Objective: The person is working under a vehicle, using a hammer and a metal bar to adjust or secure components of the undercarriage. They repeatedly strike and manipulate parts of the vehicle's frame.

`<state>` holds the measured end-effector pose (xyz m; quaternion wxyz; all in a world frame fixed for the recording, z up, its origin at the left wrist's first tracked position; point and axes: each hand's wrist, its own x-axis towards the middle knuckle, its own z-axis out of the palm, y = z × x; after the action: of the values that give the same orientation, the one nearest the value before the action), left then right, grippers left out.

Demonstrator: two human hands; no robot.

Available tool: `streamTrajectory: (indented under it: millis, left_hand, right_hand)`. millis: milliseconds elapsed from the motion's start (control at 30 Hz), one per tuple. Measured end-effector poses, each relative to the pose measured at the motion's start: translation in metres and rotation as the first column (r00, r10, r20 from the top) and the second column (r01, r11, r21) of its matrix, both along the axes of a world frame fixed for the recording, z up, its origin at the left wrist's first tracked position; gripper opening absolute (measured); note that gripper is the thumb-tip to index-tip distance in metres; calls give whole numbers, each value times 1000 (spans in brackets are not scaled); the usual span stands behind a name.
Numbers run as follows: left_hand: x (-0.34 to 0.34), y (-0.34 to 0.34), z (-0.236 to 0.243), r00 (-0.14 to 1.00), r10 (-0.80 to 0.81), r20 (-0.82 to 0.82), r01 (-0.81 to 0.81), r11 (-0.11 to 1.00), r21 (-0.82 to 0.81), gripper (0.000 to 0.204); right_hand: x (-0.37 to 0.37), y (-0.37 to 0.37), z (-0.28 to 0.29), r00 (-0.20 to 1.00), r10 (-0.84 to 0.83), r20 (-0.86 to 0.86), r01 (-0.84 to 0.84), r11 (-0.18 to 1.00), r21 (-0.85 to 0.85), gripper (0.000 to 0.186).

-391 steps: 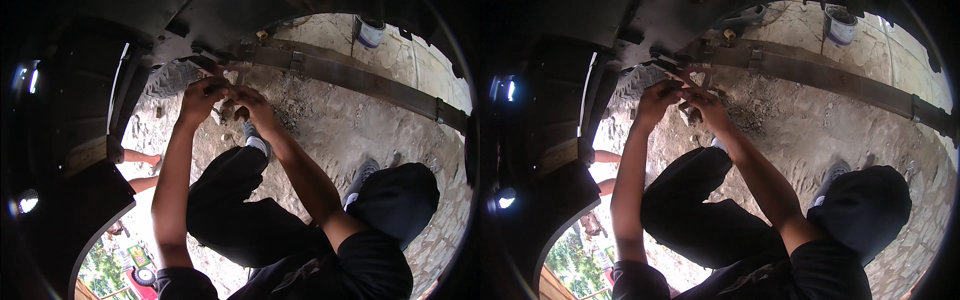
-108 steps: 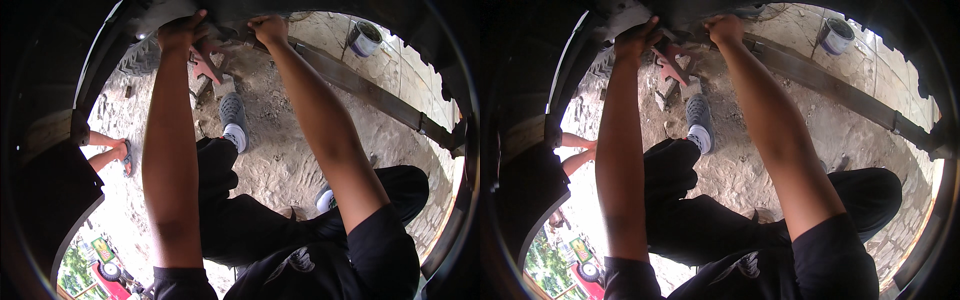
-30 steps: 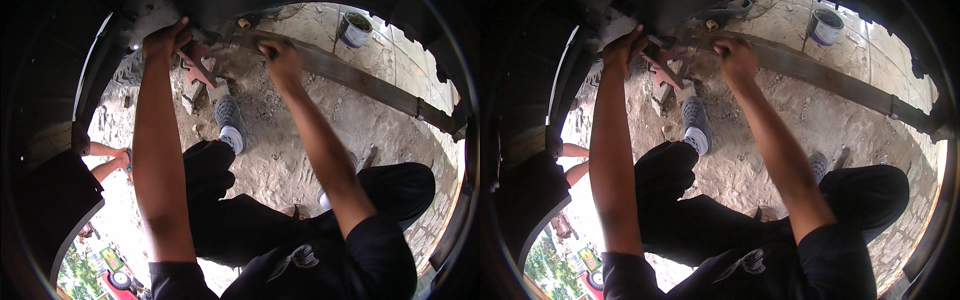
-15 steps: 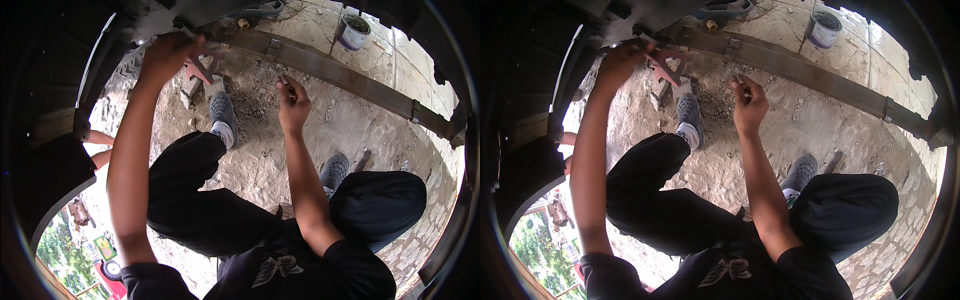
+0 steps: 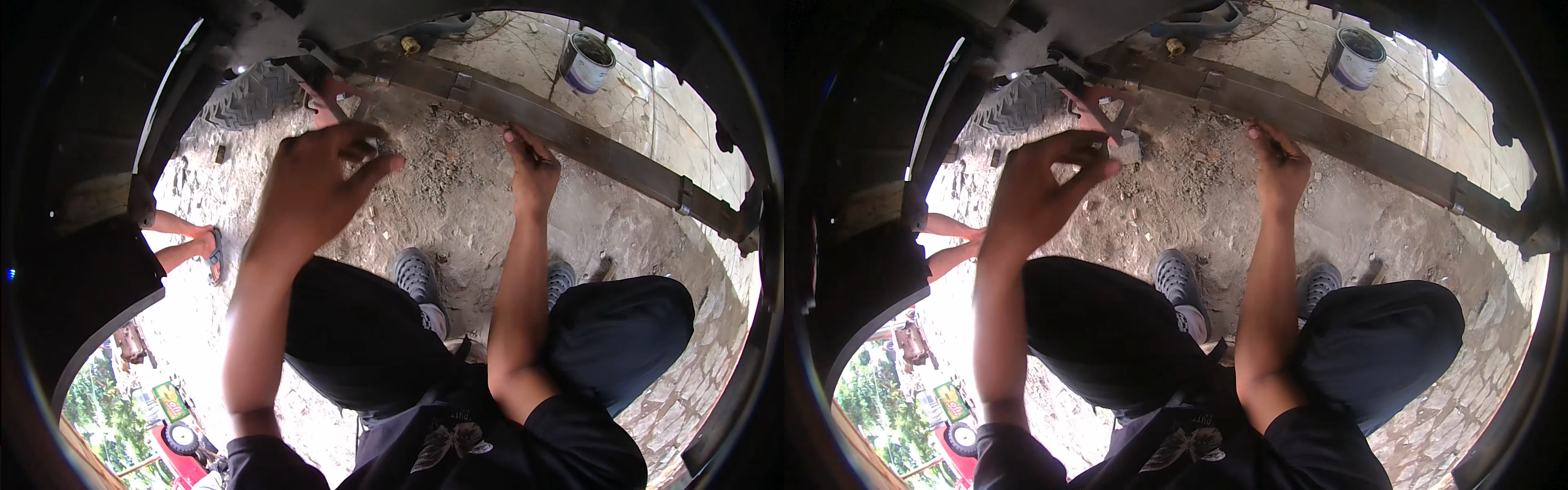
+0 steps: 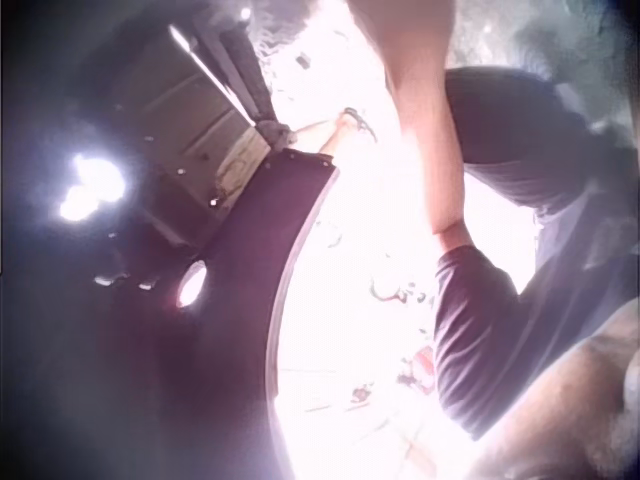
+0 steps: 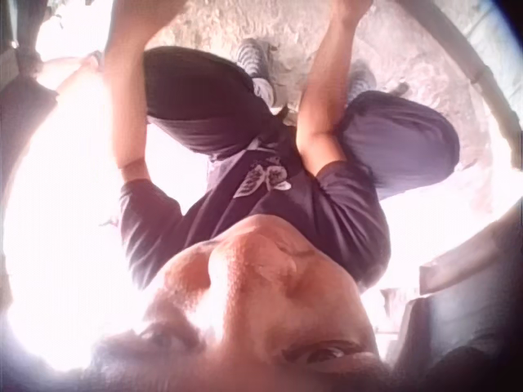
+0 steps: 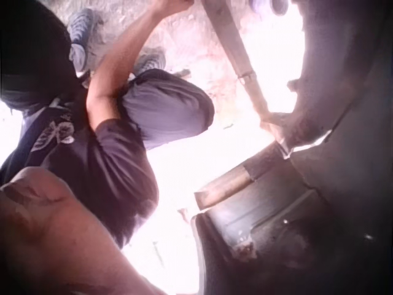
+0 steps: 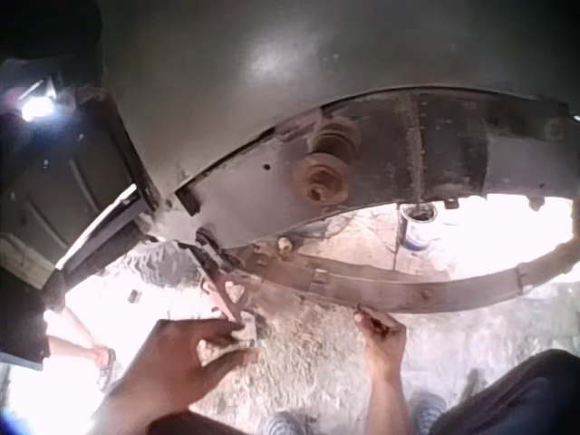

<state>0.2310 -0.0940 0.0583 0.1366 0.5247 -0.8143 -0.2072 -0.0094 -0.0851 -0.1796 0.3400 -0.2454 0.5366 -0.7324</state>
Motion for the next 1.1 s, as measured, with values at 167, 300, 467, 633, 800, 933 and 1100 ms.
streamTrajectory:
  millis: [167,300,467,633,800,933,1100]
  left_hand:
    - [-1,-46,-38,997,64,47,-73,975,209,51]
    - [9,-101,-62,998,-62,-34,69,941,332,58]
    - [-14,-165,-89,908,312,-280,-123,836,535,44]
    - [-22,-206,-134,815,551,-182,-352,719,599,41]
    - [-1,-213,-172,731,646,-218,-368,643,671,39]
    - [-6,-216,-172,737,640,-216,-371,650,663,44]
    - [4,-209,-172,751,632,-192,-391,659,643,50]
  right_hand:
    - [18,-10,1,983,42,-179,-41,999,9,18]
    - [43,-18,13,897,-38,-441,70,996,57,17]
    - [65,-80,36,688,7,-726,64,995,71,19]
    - [72,-168,45,643,204,-738,-53,974,222,10]
    - [80,-181,40,613,148,-776,-19,985,173,8]
    - [67,-200,40,535,47,-844,47,995,85,9]
    - [78,-190,34,462,148,-874,27,983,181,10]
